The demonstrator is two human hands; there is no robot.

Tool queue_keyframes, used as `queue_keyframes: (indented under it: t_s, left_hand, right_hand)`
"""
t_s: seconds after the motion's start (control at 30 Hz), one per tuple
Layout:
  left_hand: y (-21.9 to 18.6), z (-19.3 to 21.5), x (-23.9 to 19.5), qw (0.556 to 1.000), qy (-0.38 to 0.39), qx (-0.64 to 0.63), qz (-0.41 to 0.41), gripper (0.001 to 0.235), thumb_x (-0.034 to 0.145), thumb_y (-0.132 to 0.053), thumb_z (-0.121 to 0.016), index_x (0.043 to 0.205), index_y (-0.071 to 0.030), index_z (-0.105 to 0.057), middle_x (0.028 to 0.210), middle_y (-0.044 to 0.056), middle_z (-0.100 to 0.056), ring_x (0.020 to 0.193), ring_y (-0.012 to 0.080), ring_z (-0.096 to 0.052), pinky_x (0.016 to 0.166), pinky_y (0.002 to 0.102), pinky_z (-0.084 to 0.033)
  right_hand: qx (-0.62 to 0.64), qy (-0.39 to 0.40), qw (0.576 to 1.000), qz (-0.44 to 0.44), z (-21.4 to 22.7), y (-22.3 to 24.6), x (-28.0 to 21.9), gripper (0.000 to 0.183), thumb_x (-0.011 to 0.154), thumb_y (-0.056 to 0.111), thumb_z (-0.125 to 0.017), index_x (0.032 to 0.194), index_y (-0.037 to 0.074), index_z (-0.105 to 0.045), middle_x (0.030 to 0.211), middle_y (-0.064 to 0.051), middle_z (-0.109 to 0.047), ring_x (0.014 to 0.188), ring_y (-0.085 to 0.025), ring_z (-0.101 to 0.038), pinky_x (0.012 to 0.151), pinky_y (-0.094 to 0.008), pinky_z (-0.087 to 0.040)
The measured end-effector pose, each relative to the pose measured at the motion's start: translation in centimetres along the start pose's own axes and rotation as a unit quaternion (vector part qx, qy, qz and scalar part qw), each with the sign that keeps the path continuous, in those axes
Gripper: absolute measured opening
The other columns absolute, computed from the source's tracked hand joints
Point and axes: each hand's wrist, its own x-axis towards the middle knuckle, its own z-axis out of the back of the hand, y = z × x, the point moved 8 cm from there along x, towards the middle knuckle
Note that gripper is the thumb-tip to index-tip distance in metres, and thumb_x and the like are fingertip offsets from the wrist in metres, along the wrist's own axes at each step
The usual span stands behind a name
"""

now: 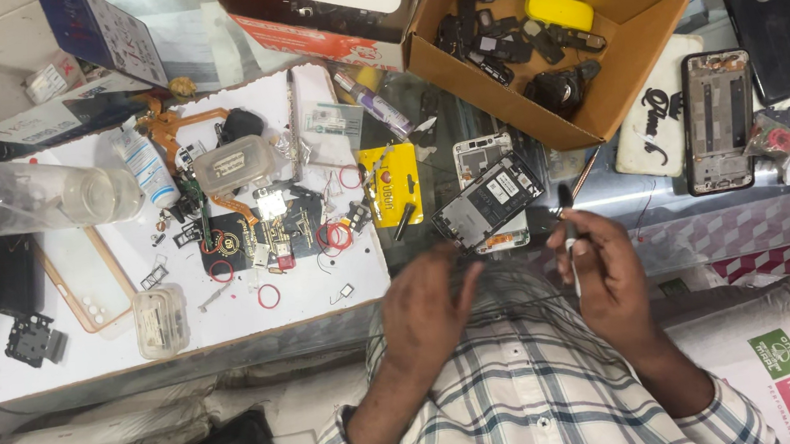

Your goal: The person uses a screwdriver to remove screws from a disassembled mobile phone chassis, then uses a prying tool to detach a black internal component. The person holds the phone and component while working at a cluttered repair bench.

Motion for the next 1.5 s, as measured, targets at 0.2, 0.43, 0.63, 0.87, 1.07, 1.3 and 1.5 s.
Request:
queue_keyframes:
  t_s: [0.2,0.43,0.63,0.87,1.07,1.3,1.5]
  left_hand:
    - [1.6,-0.8,1.2,0.992,0.082,0.089,0.038,0.079,0.080,-0.040,-0.080,0.145,-0.004,-0.052,0.089,0.013,-0.059,0.078,0.0282,-0.065,0.065,0.041,-0.054]
    - [-0.1,-1.2,1.1,0.987,0.039,0.131,-0.080,0.052,0.091,-0.026,-0.076,0.139,-0.011,-0.061,0.103,0.009,-0.057,0.089,0.0242,-0.063,0.070,0.037,-0.054]
    - [-1.8,0.2,0.0,0.971,-0.031,0.147,-0.185,0.042,0.094,-0.025,-0.078,0.127,-0.004,-0.064,0.099,0.007,-0.058,0.085,0.0206,-0.062,0.068,0.035,-0.051]
    - [-1.9,1.2,0.1,0.986,-0.072,0.002,-0.148,0.026,0.095,-0.013,-0.077,0.116,0.000,-0.069,0.097,0.007,-0.062,0.087,0.0233,-0.066,0.073,0.036,-0.056]
    - [1.5,0.1,-0.2,0.971,-0.093,-0.216,0.032,0.013,0.096,-0.010,-0.072,0.106,-0.001,-0.070,0.110,0.013,-0.066,0.093,0.0223,-0.070,0.073,0.033,-0.058]
    - [8.5,-3.9,-3.7,0.842,-0.092,-0.451,0.280,0.024,0.102,-0.016,-0.069,0.117,0.002,-0.077,0.092,0.016,-0.072,0.077,0.0130,-0.063,0.070,0.029,-0.052]
    - [9.5,-6.0,-5.5,0.728,-0.062,-0.651,0.206,0.023,0.102,-0.018,-0.070,0.102,0.006,-0.069,0.118,0.017,-0.072,0.095,0.0177,-0.067,0.083,0.032,-0.055]
  right_hand:
    - [-0.275,0.005,0.960,0.059,-0.1,2.7,1.5,0.026,0.104,0.000,-0.056,0.125,0.006,-0.070,0.112,-0.009,-0.059,0.091,-0.013,-0.061,0.075,-0.024,-0.050]
    - [-0.270,0.007,0.963,-0.012,-0.3,2.5,2.5,0.025,0.100,0.002,-0.060,0.122,0.006,-0.071,0.114,-0.009,-0.057,0.082,-0.012,-0.062,0.062,-0.025,-0.051]
    - [-0.266,0.001,0.964,-0.004,-1.0,1.9,2.4,0.033,0.096,0.004,-0.068,0.129,0.003,-0.067,0.119,-0.011,-0.056,0.079,-0.011,-0.061,0.063,-0.025,-0.053]
    - [-0.321,0.003,0.946,0.035,-1.5,1.9,2.8,0.045,0.089,0.006,-0.079,0.133,0.003,-0.068,0.116,-0.012,-0.057,0.075,-0.014,-0.055,0.065,-0.028,-0.051]
    - [-0.278,0.038,0.959,0.045,-3.3,2.0,3.1,0.044,0.092,0.008,-0.076,0.135,0.005,-0.066,0.121,-0.011,-0.056,0.089,-0.013,-0.062,0.070,-0.025,-0.056]
    - [-0.264,0.022,0.964,0.023,-2.8,2.6,2.7,0.046,0.094,0.017,-0.074,0.136,0.002,-0.064,0.118,-0.010,-0.056,0.078,-0.013,-0.053,0.066,-0.026,-0.049]
    - [-0.068,0.069,0.995,-0.005,-1.4,2.0,2.2,0.039,0.106,0.024,-0.066,0.133,-0.005,-0.064,0.109,-0.003,-0.053,0.089,-0.008,-0.051,0.078,-0.022,-0.043]
